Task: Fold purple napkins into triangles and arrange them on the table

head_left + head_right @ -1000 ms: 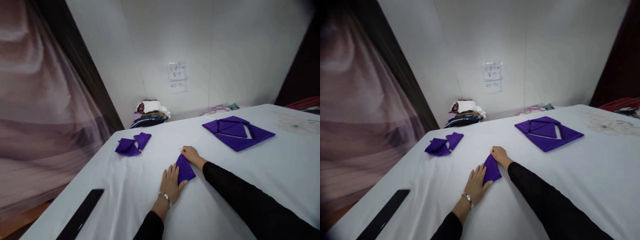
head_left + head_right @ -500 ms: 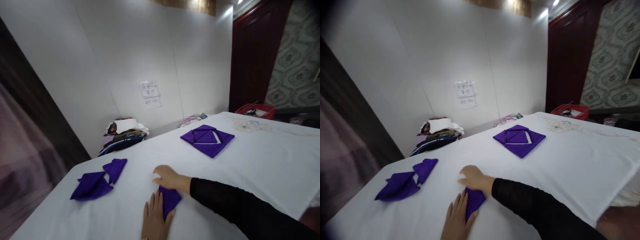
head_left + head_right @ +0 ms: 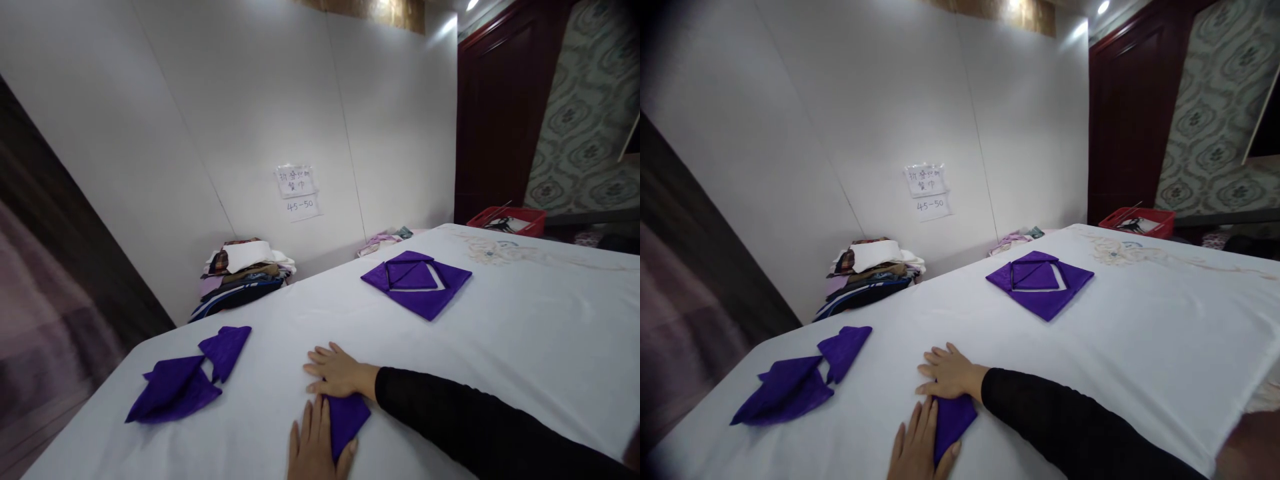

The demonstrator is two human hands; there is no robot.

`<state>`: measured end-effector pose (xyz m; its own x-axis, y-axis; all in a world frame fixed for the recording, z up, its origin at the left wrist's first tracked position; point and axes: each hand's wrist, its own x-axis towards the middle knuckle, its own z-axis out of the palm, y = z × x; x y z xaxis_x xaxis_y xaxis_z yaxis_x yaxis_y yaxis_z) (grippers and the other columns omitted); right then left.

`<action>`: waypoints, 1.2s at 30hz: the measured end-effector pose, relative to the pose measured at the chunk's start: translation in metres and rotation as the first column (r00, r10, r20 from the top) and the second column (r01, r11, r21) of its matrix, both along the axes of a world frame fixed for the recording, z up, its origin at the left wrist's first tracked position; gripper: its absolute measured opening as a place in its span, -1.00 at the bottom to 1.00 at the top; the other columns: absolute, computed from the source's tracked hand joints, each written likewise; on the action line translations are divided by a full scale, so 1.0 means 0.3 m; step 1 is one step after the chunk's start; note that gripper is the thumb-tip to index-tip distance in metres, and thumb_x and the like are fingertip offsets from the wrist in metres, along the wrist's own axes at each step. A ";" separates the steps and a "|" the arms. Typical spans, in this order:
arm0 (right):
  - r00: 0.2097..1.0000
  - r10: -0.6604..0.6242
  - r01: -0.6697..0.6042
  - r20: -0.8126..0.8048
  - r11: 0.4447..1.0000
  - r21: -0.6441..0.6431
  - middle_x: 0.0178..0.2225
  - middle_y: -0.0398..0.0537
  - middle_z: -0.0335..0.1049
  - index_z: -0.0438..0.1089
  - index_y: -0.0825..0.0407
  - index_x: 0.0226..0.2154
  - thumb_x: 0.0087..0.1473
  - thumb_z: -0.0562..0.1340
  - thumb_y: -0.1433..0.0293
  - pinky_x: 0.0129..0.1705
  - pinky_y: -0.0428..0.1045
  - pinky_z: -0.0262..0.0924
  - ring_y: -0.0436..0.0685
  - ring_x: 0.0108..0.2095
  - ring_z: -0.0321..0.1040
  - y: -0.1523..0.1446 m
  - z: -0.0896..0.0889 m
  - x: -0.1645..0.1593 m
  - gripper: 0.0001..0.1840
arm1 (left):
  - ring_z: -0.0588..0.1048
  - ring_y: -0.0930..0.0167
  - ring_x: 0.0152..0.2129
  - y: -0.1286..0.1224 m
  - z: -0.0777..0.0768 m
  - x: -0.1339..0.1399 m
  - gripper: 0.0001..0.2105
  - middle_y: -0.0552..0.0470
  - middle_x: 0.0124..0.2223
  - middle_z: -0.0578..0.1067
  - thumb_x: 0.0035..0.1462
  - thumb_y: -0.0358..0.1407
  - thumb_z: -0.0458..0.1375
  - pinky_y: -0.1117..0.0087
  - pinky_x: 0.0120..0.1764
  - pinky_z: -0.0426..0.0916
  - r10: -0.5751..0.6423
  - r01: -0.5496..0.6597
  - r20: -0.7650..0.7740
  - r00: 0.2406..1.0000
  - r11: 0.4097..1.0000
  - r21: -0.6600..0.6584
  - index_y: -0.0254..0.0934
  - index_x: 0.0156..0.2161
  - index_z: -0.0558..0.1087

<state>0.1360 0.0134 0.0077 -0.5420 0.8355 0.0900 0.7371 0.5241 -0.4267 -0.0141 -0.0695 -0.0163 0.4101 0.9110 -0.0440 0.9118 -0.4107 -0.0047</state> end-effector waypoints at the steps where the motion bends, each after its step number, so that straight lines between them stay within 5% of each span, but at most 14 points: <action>1: 1.000 -0.015 0.015 0.005 1.000 -0.003 0.25 0.12 -0.19 0.00 0.01 0.18 0.10 -0.17 -0.09 0.17 0.26 -0.50 0.26 0.24 -0.37 0.014 -0.004 0.003 -0.25 | -0.05 0.19 0.19 -0.002 0.002 0.001 -0.32 -0.06 0.25 -0.01 0.05 0.02 -0.15 0.05 0.16 -0.10 0.003 -0.003 -0.002 1.000 1.000 -0.004 -0.38 0.20 0.05; 7: 0.993 -0.111 0.114 0.043 0.992 -0.055 0.27 0.04 -0.28 -0.02 -0.03 0.19 0.10 -0.12 -0.05 0.17 0.24 -0.56 0.21 0.25 -0.45 0.106 0.003 0.033 -0.29 | -0.12 0.20 0.21 -0.008 0.026 0.002 -0.30 -0.04 0.27 -0.07 0.07 0.04 -0.19 0.05 0.17 -0.16 -0.008 0.008 -0.008 1.000 0.998 -0.057 -0.39 0.22 -0.01; 12: 0.976 -0.213 0.219 0.051 0.961 -0.167 0.25 0.08 -0.17 -0.02 -0.03 0.19 0.15 -0.20 0.01 0.14 0.30 -0.37 0.23 0.24 -0.31 0.134 0.105 0.021 -0.35 | -0.16 0.21 0.21 -0.002 0.032 0.000 -0.29 -0.03 0.28 -0.11 0.08 0.04 -0.21 0.06 0.18 -0.19 -0.007 0.006 -0.010 1.000 0.997 -0.083 -0.40 0.23 -0.05; 15: 0.992 -0.130 0.129 -0.001 0.989 -0.069 0.27 0.10 -0.28 -0.09 0.02 0.21 0.11 -0.22 -0.07 0.17 0.28 -0.46 0.21 0.25 -0.43 0.074 0.136 -0.016 -0.24 | -0.15 0.20 0.21 0.002 0.023 -0.001 -0.29 -0.05 0.28 -0.10 0.07 0.05 -0.21 0.05 0.17 -0.18 -0.016 0.016 0.002 1.000 0.998 -0.064 -0.40 0.23 -0.04; 19: 0.996 0.081 -0.082 0.023 0.996 0.045 0.25 0.09 -0.18 0.00 0.00 0.18 0.08 -0.15 -0.09 0.18 0.25 -0.55 0.20 0.25 -0.38 -0.036 0.074 -0.046 -0.24 | -0.06 0.17 0.20 0.004 0.012 -0.001 -0.31 -0.13 0.24 0.04 0.07 0.04 -0.20 0.04 0.16 -0.19 -0.016 0.015 -0.016 1.000 1.000 -0.026 -0.43 0.19 0.08; 24: 1.000 -0.013 0.012 0.023 0.999 0.035 0.24 0.07 -0.12 0.08 -0.02 0.15 0.11 -0.17 -0.07 0.17 0.28 -0.46 0.26 0.24 -0.32 -0.035 -0.010 -0.016 -0.29 | -0.10 0.19 0.20 0.009 0.013 0.003 -0.28 -0.11 0.26 -0.04 0.05 0.04 -0.19 0.04 0.16 -0.17 -0.004 0.002 -0.029 1.000 0.997 -0.075 -0.42 0.22 -0.01; 32: 0.998 -0.048 0.046 0.040 0.998 0.048 0.24 0.10 -0.14 0.07 0.01 0.15 0.10 -0.17 -0.07 0.16 0.29 -0.43 0.31 0.23 -0.31 0.012 -0.003 -0.012 -0.28 | -0.13 0.21 0.21 -0.011 0.035 -0.011 -0.31 -0.05 0.27 -0.08 0.07 0.02 -0.19 0.05 0.17 -0.16 0.003 -0.004 -0.007 1.000 0.997 -0.077 -0.41 0.22 -0.02; 36: 0.998 -0.043 0.041 0.046 0.997 0.059 0.24 0.09 -0.12 0.08 0.00 0.15 0.10 -0.17 -0.07 0.16 0.29 -0.42 0.31 0.23 -0.30 0.006 -0.003 -0.012 -0.29 | -0.04 0.20 0.19 -0.055 -0.021 -0.065 -0.30 -0.05 0.25 -0.02 0.05 0.04 -0.15 0.05 0.15 -0.10 0.019 -0.019 0.017 1.000 1.000 0.007 -0.39 0.20 0.03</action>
